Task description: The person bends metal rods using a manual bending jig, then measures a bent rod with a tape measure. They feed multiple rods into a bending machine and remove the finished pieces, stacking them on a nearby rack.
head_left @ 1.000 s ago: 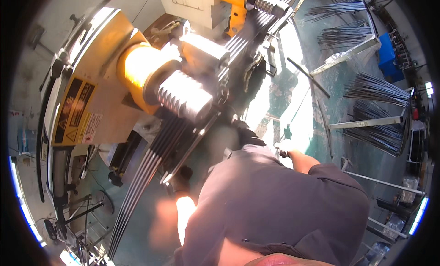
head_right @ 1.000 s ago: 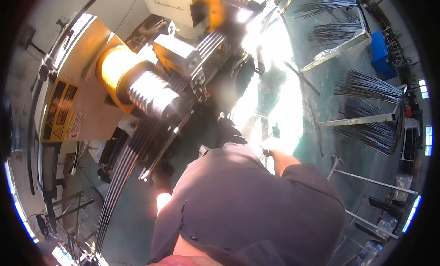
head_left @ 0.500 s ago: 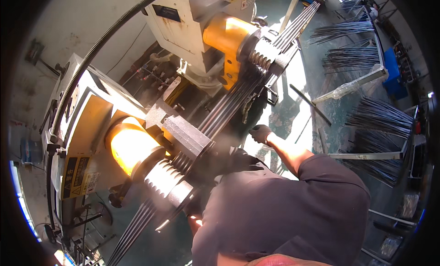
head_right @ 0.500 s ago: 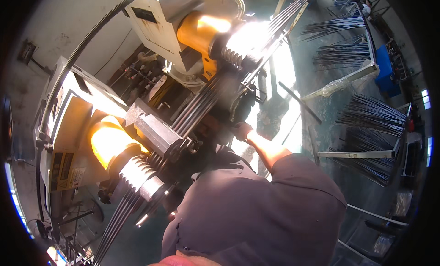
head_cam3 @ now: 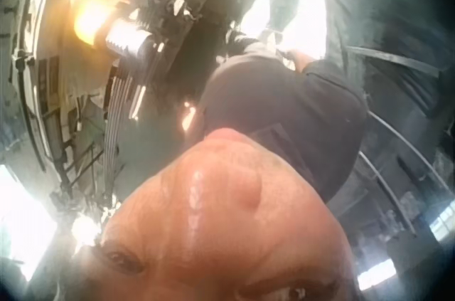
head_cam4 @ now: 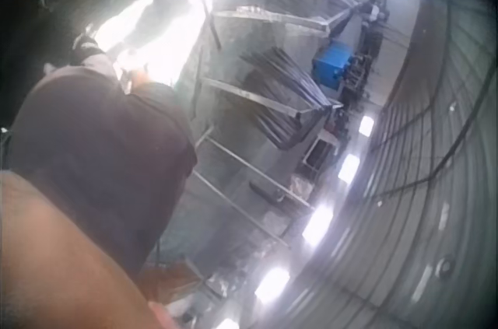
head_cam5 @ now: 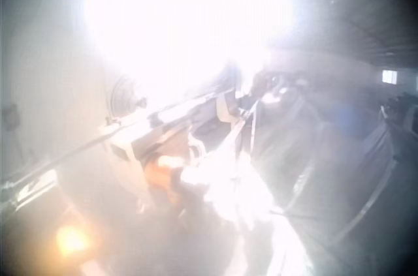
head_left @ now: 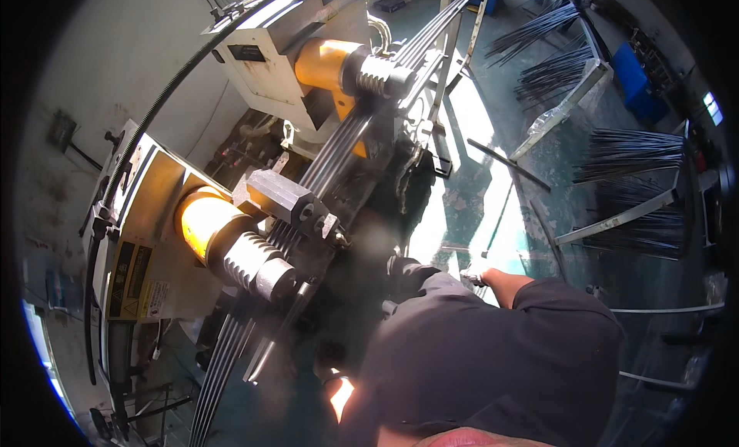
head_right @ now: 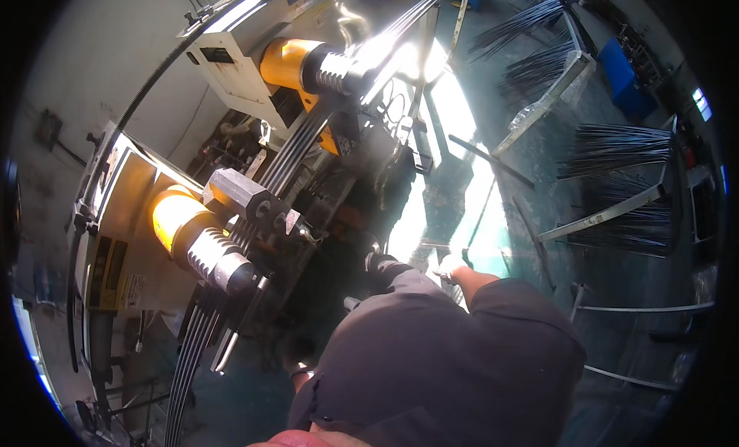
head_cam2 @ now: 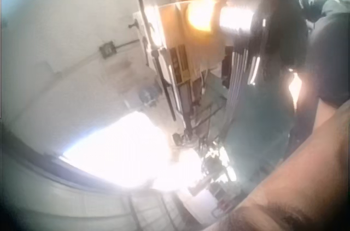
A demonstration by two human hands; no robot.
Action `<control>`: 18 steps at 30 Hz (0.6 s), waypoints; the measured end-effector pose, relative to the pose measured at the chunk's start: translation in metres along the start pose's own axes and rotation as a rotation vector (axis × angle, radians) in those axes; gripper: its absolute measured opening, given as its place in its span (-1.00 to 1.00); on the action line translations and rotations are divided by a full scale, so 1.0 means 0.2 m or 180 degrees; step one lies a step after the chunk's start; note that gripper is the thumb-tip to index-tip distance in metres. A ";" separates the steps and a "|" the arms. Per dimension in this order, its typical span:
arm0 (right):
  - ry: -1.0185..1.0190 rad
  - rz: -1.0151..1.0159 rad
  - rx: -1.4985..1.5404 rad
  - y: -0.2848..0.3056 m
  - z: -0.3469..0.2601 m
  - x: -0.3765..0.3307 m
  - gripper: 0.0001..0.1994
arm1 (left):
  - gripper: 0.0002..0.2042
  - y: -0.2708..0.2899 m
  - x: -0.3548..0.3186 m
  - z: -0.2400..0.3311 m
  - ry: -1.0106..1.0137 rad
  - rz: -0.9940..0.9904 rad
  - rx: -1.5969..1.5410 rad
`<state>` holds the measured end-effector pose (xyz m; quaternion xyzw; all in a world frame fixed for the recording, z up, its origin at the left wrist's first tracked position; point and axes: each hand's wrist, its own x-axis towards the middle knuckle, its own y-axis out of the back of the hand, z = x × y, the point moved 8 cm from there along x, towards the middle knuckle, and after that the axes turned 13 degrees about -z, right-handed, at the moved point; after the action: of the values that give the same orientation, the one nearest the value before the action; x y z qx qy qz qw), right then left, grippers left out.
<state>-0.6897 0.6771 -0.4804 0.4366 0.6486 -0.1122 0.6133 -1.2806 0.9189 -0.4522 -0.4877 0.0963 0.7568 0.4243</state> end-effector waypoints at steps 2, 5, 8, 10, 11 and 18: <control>-0.0422 -0.0177 0.0150 -0.08 0.10 -0.05 -0.53 | -0.40 0.00 -0.01 0.03 -0.0075 -0.0056 -0.0027; -0.1092 -0.0197 0.0899 -0.11 0.19 -0.13 -0.55 | -0.40 0.01 -0.04 0.10 -0.0229 -0.0097 -0.0088; -0.0655 -0.0031 0.0581 0.03 0.03 -0.15 -0.50 | -0.40 0.01 -0.08 0.23 -0.0446 -0.0131 -0.0187; -0.0352 0.0227 0.0479 0.20 -0.11 -0.20 -0.45 | -0.39 0.02 -0.11 0.32 -0.0636 -0.0114 -0.0230; -0.0118 0.0346 0.0591 0.29 -0.16 -0.19 -0.45 | -0.39 0.03 -0.13 0.37 -0.0709 -0.0108 -0.0283; 0.0775 0.1881 0.1272 0.95 -0.27 -0.30 -0.53 | -0.38 -0.01 -0.34 0.68 -0.1481 -0.0043 -0.0472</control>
<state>-0.6005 0.8013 -0.3413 0.7261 0.5281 -0.0021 0.4404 -1.3567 0.9580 -0.3268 -0.3306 -0.0632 0.8510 0.4032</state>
